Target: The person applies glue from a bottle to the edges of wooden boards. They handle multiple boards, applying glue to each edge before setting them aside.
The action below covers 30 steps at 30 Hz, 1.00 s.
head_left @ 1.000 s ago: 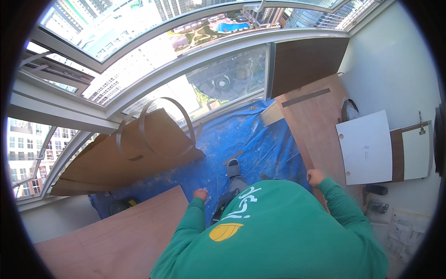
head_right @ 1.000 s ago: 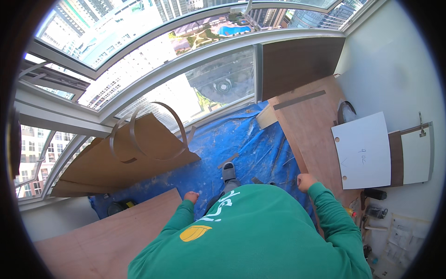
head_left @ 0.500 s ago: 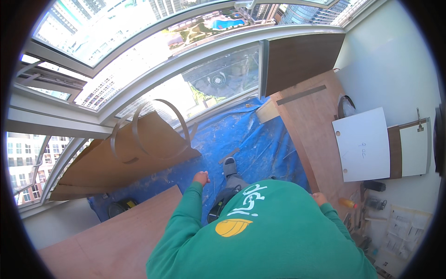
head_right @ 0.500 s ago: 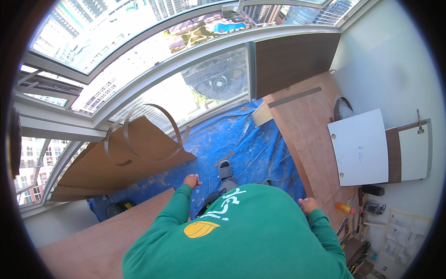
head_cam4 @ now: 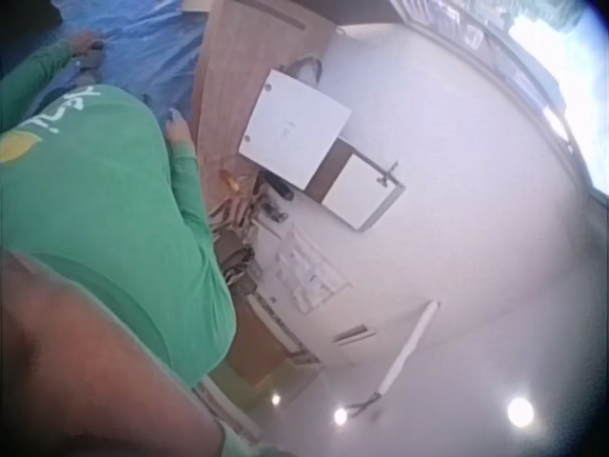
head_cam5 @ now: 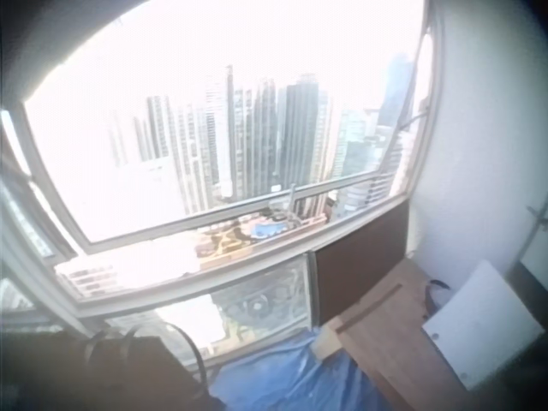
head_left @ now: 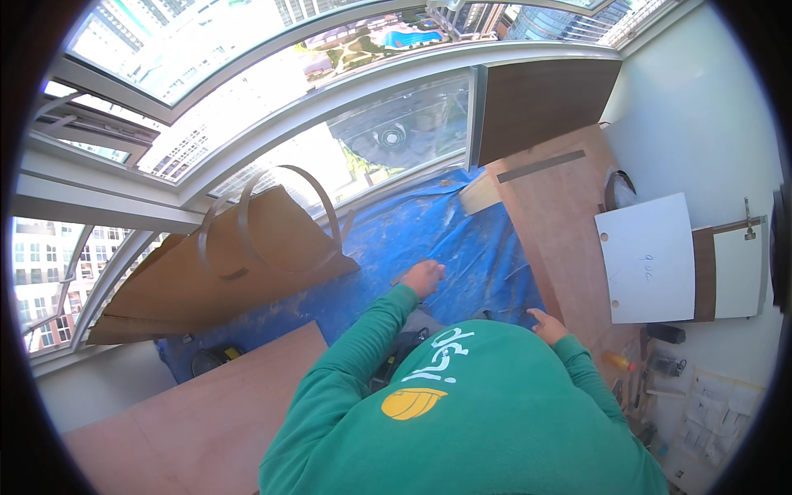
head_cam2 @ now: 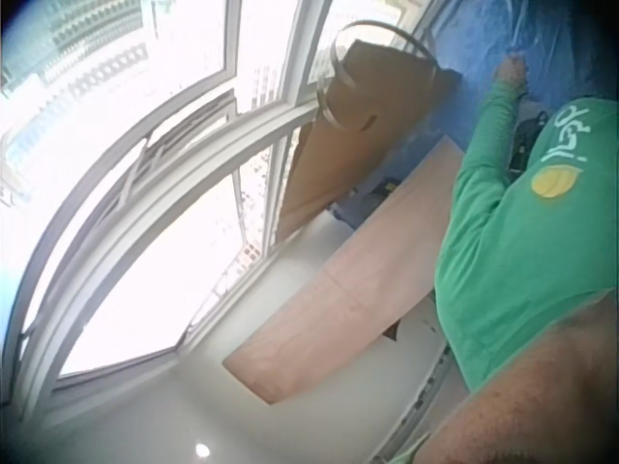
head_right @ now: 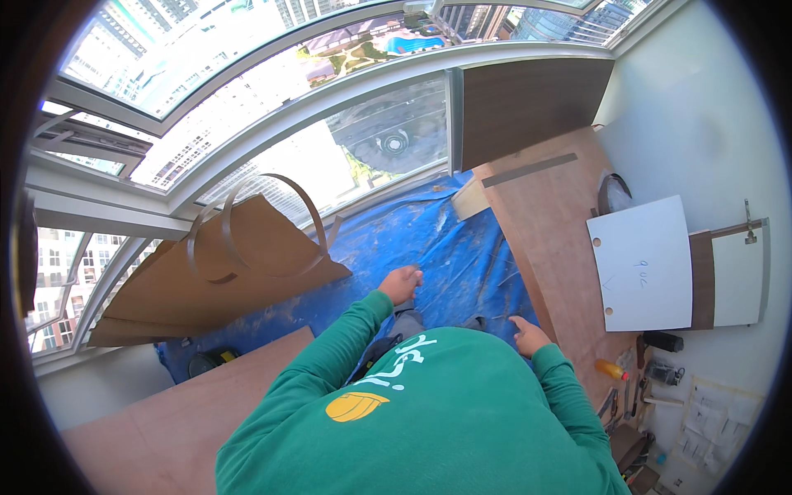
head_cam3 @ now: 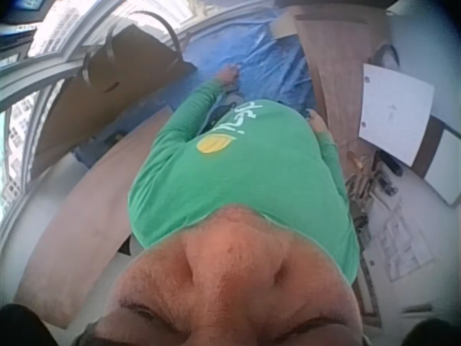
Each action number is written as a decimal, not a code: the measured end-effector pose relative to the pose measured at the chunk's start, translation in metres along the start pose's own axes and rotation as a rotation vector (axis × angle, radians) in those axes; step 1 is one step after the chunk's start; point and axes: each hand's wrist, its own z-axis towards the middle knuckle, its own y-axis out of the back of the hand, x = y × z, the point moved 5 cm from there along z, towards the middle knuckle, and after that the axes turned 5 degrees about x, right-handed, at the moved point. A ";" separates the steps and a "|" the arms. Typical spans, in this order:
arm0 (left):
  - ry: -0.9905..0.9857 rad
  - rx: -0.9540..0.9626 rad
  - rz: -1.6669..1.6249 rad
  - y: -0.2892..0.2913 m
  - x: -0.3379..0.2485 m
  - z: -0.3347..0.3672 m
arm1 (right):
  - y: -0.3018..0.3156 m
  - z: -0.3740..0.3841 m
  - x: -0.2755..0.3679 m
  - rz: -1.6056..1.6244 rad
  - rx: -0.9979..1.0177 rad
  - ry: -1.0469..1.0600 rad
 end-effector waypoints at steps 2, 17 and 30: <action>-0.388 0.146 0.110 -0.028 -0.119 -0.024 | 0.009 0.008 0.034 -0.090 -0.018 0.241; -0.600 -0.108 0.373 -0.037 -0.149 -0.054 | 0.154 -0.118 0.235 0.850 -0.130 1.067; -0.447 -0.007 -1.114 -0.019 -0.257 -0.040 | 0.090 -0.036 0.264 -0.086 -0.743 1.011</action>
